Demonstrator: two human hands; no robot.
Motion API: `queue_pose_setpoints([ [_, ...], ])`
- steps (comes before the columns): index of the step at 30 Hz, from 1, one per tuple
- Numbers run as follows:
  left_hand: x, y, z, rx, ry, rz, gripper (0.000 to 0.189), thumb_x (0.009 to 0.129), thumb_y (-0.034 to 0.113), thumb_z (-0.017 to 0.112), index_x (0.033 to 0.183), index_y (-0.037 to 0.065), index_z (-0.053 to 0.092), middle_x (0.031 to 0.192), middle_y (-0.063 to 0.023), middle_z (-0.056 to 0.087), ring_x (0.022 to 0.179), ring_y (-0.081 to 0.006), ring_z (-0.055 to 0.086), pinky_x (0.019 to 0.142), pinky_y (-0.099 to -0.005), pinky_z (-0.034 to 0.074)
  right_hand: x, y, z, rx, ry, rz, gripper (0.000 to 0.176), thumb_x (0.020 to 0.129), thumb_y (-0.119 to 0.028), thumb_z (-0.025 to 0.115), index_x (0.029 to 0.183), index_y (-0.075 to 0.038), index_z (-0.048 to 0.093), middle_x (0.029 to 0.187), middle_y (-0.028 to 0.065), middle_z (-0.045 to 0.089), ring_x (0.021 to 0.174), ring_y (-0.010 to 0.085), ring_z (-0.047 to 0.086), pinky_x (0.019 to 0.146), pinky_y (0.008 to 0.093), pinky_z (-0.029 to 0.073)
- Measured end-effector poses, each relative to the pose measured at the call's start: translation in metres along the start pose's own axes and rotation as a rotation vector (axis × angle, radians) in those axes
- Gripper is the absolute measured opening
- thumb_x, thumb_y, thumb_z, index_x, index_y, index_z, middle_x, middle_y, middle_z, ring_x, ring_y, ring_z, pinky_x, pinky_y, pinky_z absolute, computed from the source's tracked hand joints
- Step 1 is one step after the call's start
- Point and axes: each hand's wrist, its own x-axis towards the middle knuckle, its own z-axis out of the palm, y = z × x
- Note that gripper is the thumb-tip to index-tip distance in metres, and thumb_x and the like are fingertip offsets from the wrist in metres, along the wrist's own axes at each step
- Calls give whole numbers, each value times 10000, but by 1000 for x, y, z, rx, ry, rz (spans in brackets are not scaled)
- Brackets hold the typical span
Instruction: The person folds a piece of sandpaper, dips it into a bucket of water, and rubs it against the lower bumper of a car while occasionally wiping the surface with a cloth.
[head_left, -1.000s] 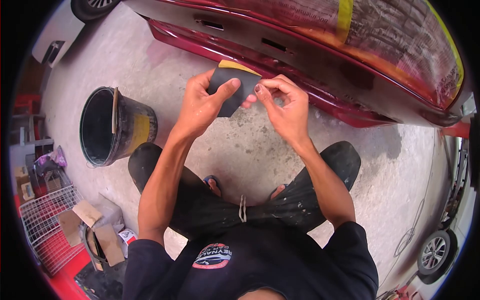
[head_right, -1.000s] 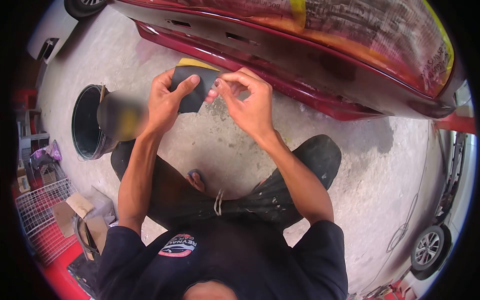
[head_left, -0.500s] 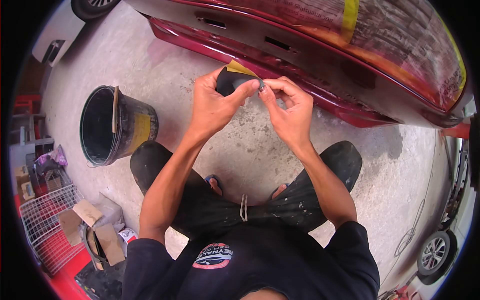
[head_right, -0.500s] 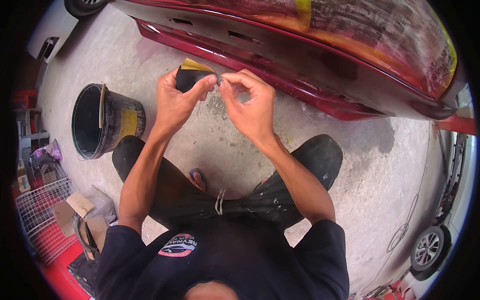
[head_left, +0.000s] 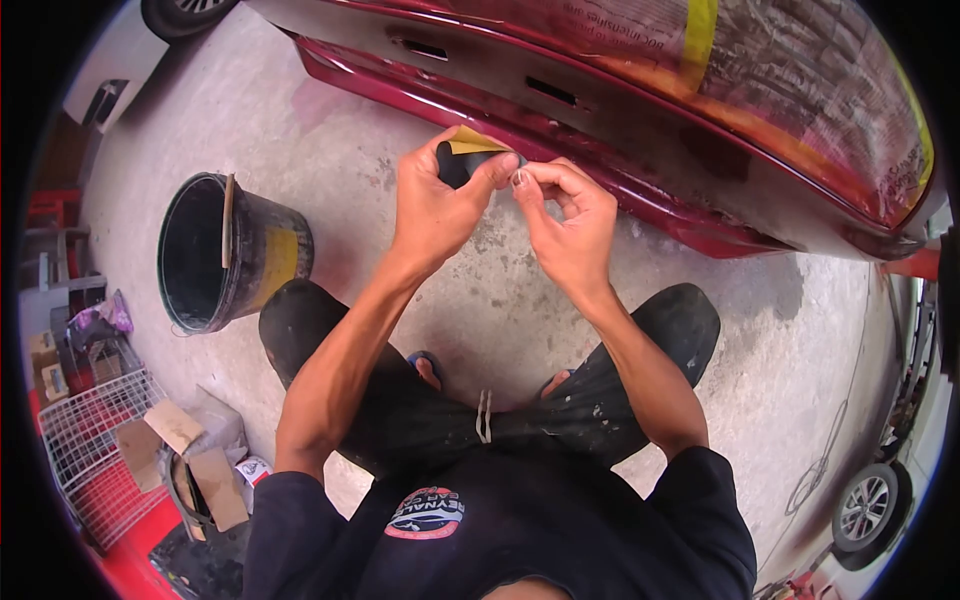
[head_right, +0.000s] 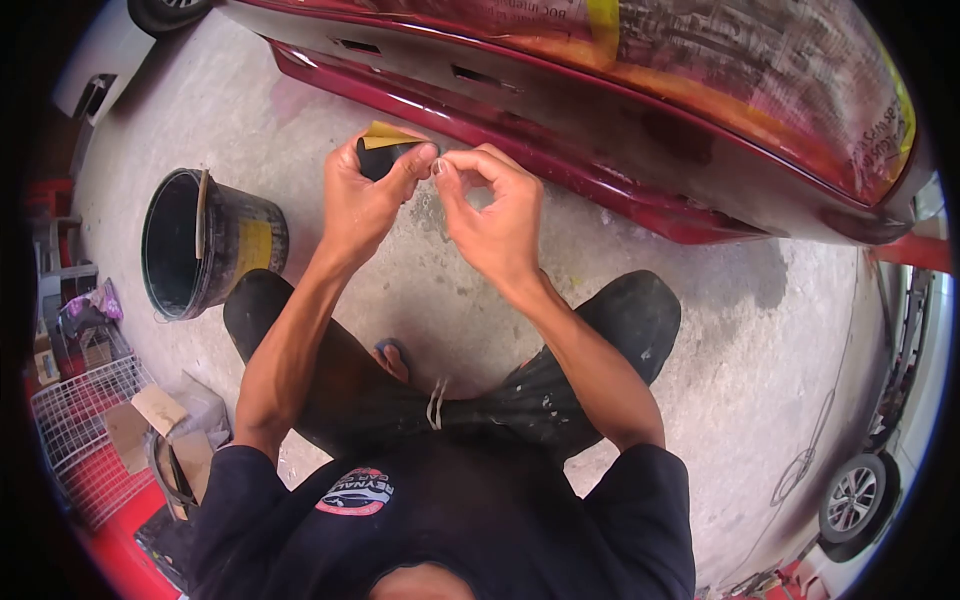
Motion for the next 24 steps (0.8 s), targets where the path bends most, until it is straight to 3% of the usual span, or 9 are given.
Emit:
queue_pose_setpoints([
  [4,5,2,-6,4,3,-125,94,944,67,790,991,0,743,840,-2,737,761,-50,639,679,-234,517,3,0,-6,9,-44,42,95,984,10,702,1056,53,745,939,60,700,831,94,652,767,249,534],
  [7,-5,1,10,13,-24,28,90,949,72,790,973,4,736,831,0,735,747,-52,640,665,-235,519,3,0,-7,26,-53,74,99,1013,15,681,1077,69,735,967,47,677,855,84,629,773,238,524],
  [11,0,-4,10,-41,35,2,101,957,85,790,959,6,728,828,-2,734,738,-54,639,658,-239,521,0,-1,-3,27,-50,29,92,1020,10,676,1062,73,727,966,46,669,847,87,625,768,240,522],
  [13,-4,0,12,-6,39,51,109,959,92,791,951,7,723,827,-7,735,736,-55,643,654,-233,522,0,-3,-2,61,-15,54,69,983,-2,708,1007,54,740,905,62,706,824,98,675,759,258,550],
  [16,0,-4,4,-106,-14,-89,118,959,94,792,965,-2,723,830,-15,738,734,-62,653,648,-227,526,1,-3,1,116,12,75,62,963,-6,724,984,48,746,876,68,726,813,104,700,755,267,566],
  [24,-5,-3,18,-41,41,77,104,968,60,771,1006,-20,717,839,-28,738,743,-78,664,646,-251,547,-1,-5,2,97,48,67,71,955,4,724,990,61,748,874,70,725,814,103,698,751,272,572],
])
